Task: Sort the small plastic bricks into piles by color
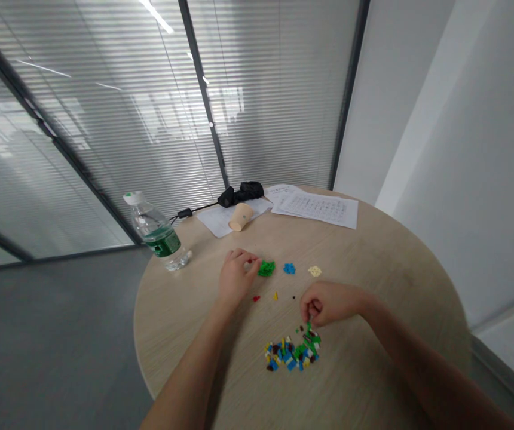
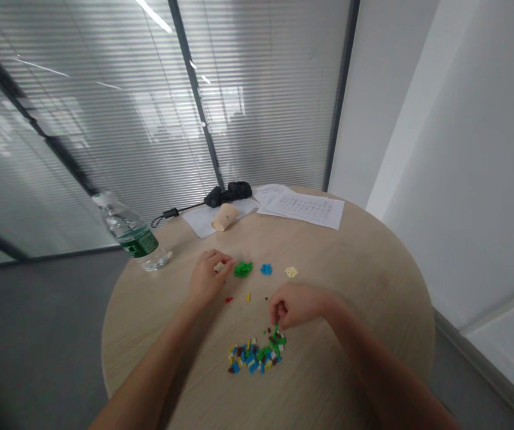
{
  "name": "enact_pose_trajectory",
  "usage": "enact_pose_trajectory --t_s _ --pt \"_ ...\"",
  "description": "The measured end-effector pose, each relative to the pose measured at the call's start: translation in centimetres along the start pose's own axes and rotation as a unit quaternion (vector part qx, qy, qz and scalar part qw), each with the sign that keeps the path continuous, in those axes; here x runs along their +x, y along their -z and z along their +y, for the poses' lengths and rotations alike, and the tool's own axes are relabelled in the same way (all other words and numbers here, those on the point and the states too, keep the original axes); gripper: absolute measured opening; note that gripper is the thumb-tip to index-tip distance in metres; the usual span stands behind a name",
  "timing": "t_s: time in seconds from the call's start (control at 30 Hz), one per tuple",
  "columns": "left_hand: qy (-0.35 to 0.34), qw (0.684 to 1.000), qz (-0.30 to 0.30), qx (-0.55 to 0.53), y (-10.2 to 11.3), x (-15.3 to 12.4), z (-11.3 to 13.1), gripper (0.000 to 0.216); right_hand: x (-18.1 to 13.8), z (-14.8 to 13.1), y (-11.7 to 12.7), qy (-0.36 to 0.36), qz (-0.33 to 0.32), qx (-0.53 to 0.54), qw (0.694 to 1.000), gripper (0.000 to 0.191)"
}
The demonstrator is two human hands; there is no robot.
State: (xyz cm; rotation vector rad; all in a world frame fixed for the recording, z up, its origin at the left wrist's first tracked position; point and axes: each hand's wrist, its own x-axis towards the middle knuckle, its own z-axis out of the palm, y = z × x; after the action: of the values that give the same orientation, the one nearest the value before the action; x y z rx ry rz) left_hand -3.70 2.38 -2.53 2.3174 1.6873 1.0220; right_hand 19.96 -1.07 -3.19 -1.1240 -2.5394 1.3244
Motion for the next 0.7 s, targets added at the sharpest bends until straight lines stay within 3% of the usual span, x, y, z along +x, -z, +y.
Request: enact_pose_trajectory --t_s 0.23,0.53,0.7 --pt "-0.079 0.996 -0.047 -0.017 -0.3 -0.3 0.2 0.017 0.1 0.0 -0.1 0.007 0.017 -0.020 1.000 0.015" --pt "-0.108 0.985 -0.107 -0.078 -0.3 -0.3 0.4 0.014 0.0 -0.1 0.1 0.020 0.047 -0.070 0.996 0.014" --pt "-0.170 0.956 -0.187 -0.148 -0.2 -0.8 1.6 0.006 0.3 -0.2 0.7 0.052 0.157 -0.042 0.985 0.010"
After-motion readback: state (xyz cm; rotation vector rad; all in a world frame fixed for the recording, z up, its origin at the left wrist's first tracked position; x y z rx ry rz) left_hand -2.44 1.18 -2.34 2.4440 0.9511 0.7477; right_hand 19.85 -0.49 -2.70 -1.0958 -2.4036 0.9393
